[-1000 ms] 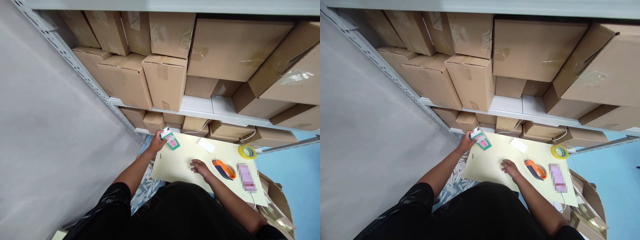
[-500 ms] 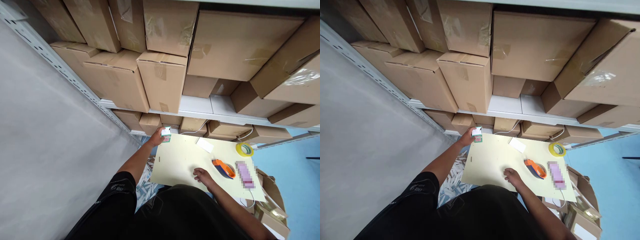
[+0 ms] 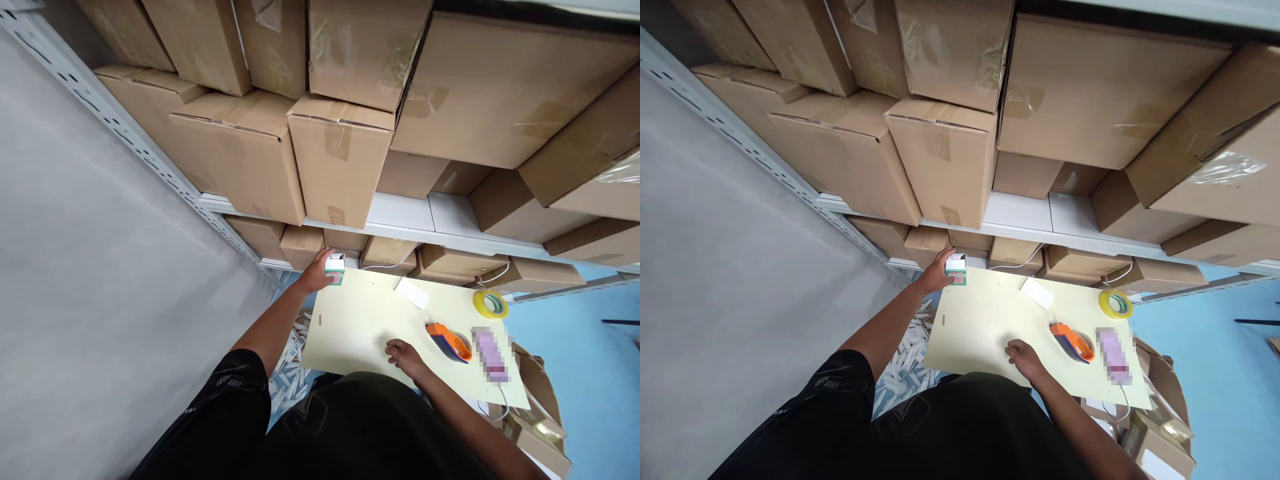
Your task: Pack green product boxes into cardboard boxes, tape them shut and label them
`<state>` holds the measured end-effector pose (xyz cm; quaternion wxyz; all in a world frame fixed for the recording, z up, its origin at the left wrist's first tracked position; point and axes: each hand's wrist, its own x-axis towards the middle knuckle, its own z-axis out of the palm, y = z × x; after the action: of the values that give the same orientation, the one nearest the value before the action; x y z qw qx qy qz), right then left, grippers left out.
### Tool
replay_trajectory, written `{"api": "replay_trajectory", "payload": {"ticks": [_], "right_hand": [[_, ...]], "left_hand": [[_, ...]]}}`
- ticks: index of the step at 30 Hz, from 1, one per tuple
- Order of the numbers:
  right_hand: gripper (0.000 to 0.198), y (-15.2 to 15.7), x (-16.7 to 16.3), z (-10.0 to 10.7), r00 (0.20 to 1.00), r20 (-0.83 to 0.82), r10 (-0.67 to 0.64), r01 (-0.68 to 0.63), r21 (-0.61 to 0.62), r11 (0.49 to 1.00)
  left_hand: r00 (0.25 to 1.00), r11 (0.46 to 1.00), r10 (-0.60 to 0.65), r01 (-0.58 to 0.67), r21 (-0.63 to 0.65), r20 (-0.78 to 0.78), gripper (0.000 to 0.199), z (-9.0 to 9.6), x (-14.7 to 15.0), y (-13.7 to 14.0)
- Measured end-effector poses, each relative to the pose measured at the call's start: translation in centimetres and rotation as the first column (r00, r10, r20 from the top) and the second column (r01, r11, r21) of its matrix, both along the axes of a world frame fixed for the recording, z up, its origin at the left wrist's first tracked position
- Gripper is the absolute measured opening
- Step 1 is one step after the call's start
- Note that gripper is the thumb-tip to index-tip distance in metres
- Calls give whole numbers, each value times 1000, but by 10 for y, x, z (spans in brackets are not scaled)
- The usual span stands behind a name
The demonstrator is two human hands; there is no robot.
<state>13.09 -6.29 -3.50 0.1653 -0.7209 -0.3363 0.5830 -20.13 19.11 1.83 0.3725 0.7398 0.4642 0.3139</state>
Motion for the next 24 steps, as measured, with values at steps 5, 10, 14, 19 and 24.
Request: {"api": "replay_trajectory", "payload": {"ticks": [5,10,14,19,24], "right_hand": [[34,3,-3,-1,998,25,60,-61,48,997],[34,10,7,8,992,9,129,-129,81,988],[35,18,25,13,977,-28,211,-208,71,976],[35,26,47,9,937,-111,332,-329,50,943],[33,22,63,9,871,-157,465,-461,64,885]], "left_hand": [[982,987,155,-158,15,111,98,6,-9,-24],[763,805,592,-573,-153,261,66,-15,-15,-89],[642,676,736,-699,-232,213,43,-30,0,-169],[704,703,704,-674,-230,90,22,-29,48,-274],[681,663,732,-706,-251,17,15,-25,105,-365]]}}
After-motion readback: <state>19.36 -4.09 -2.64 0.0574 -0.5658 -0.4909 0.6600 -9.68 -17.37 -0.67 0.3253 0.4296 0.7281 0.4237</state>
